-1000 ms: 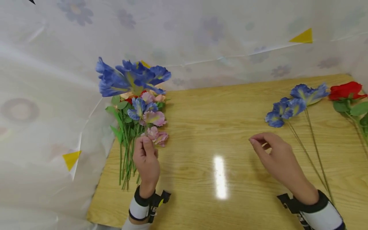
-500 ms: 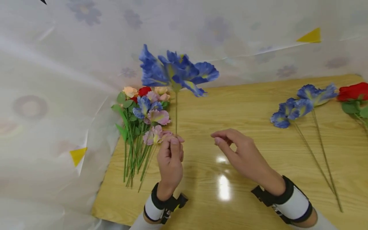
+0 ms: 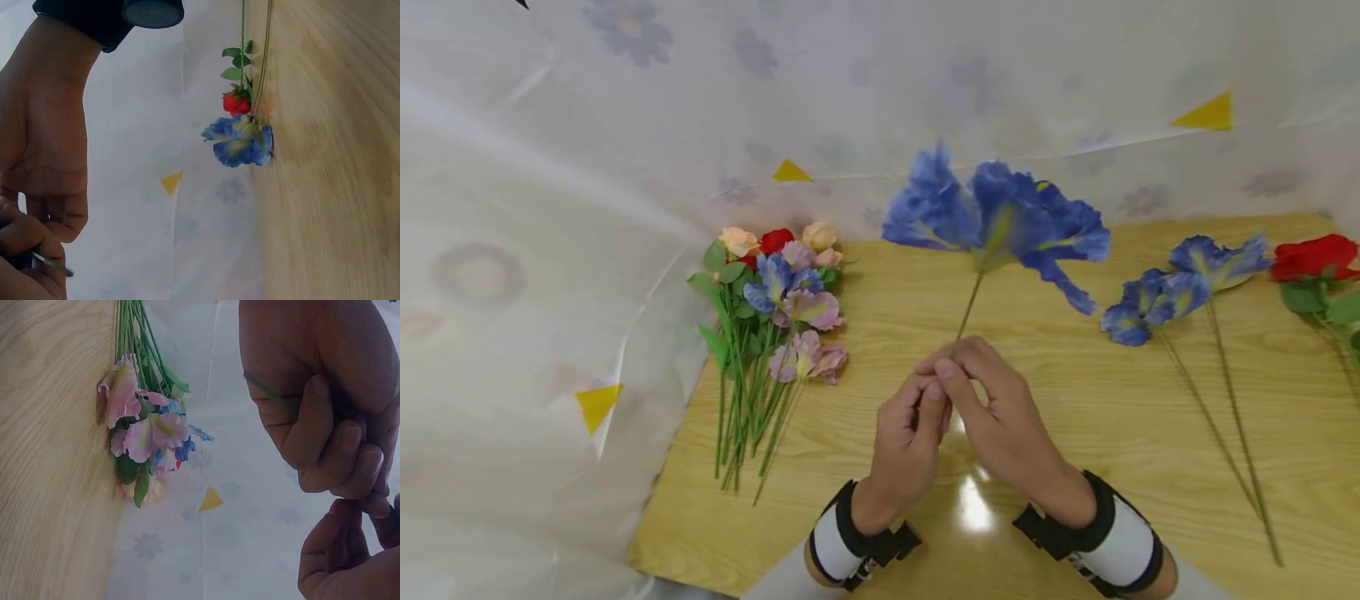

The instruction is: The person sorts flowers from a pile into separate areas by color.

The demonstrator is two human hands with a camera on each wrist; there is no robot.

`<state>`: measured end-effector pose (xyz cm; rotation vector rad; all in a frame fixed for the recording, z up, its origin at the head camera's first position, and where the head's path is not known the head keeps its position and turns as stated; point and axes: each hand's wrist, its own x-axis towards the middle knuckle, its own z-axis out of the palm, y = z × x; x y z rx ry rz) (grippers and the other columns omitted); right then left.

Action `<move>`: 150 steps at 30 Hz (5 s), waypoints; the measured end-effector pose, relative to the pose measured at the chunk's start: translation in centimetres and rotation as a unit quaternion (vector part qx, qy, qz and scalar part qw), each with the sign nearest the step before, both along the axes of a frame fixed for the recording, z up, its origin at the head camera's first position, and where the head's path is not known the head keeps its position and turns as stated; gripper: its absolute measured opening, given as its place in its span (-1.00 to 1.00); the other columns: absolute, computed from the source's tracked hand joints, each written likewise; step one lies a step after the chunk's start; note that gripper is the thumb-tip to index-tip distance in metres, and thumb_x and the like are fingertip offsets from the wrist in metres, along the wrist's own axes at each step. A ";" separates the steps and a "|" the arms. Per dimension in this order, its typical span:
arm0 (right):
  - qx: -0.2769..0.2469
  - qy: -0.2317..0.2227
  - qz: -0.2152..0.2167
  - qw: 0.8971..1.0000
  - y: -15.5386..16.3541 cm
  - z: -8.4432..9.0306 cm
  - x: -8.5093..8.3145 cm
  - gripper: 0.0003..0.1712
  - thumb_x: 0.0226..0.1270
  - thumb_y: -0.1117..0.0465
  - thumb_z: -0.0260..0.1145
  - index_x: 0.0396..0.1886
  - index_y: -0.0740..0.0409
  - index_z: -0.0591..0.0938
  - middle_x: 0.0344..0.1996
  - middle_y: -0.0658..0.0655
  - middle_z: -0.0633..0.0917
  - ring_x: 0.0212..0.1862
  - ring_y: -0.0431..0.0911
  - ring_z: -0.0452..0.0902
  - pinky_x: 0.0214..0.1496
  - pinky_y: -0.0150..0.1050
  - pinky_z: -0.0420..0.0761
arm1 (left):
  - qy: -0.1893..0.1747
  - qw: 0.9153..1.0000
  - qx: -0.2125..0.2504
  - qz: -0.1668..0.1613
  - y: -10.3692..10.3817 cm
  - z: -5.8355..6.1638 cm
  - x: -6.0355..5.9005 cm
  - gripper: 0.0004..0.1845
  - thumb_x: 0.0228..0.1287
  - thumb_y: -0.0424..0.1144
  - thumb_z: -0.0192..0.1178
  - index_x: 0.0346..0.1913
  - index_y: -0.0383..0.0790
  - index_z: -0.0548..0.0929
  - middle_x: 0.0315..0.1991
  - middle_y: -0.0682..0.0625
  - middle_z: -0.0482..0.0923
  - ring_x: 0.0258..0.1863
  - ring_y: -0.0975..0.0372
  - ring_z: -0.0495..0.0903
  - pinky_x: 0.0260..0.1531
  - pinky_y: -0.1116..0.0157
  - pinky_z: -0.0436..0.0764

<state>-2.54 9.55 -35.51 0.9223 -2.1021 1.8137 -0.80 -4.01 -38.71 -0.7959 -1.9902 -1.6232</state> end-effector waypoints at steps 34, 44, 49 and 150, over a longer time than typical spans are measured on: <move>0.213 -0.210 -0.366 0.881 15.8 -1.9 -1.4 -0.55 0.61 -0.05 -0.27 -0.08 0.03 0.52 -0.54 0.11 0.45 -0.73 -0.02 0.17 -0.66 -0.19 0.18 | -0.342 0.777 -0.324 0.417 -19.9 -5.8 -0.1 -0.52 0.32 -0.28 0.24 0.19 -0.49 0.43 0.01 -0.47 0.40 -0.02 -0.30 0.40 -0.11 -0.15 0.45; 0.280 -0.211 -0.391 0.851 19.0 -4.2 -0.4 -0.44 0.61 0.05 -0.30 0.04 0.38 0.50 -0.51 0.24 0.48 -0.72 -0.06 0.19 -0.67 -0.22 0.17 | -0.340 0.757 -0.364 0.423 -20.9 -6.8 -0.2 -0.49 0.26 -0.36 0.26 0.19 -0.56 0.38 -0.07 -0.54 0.43 -0.07 -0.37 0.44 -0.21 -0.21 0.48; 0.320 -0.200 -0.409 0.831 19.7 -5.9 -0.3 -0.38 0.62 0.06 -0.36 0.05 0.47 0.48 -0.70 0.19 0.36 -0.77 -0.05 0.13 -0.72 -0.21 0.16 | -0.355 0.746 -0.360 0.433 -21.4 -6.6 0.1 -0.61 0.27 -0.41 0.19 0.10 -0.53 0.41 -0.17 -0.48 0.50 -0.21 -0.30 0.53 -0.39 -0.17 0.53; 0.164 -0.085 -0.095 0.978 5.0 -1.2 0.7 -0.56 0.51 0.31 0.11 0.30 -0.11 0.47 -0.14 -0.10 0.58 -0.19 -0.24 0.44 -0.24 -0.41 0.37 | -0.073 0.995 -0.011 0.073 -1.7 -1.9 0.2 -0.71 0.52 -0.51 -0.25 -0.42 -0.24 0.31 -0.64 0.05 0.12 -0.69 0.44 0.06 -0.69 0.49 0.17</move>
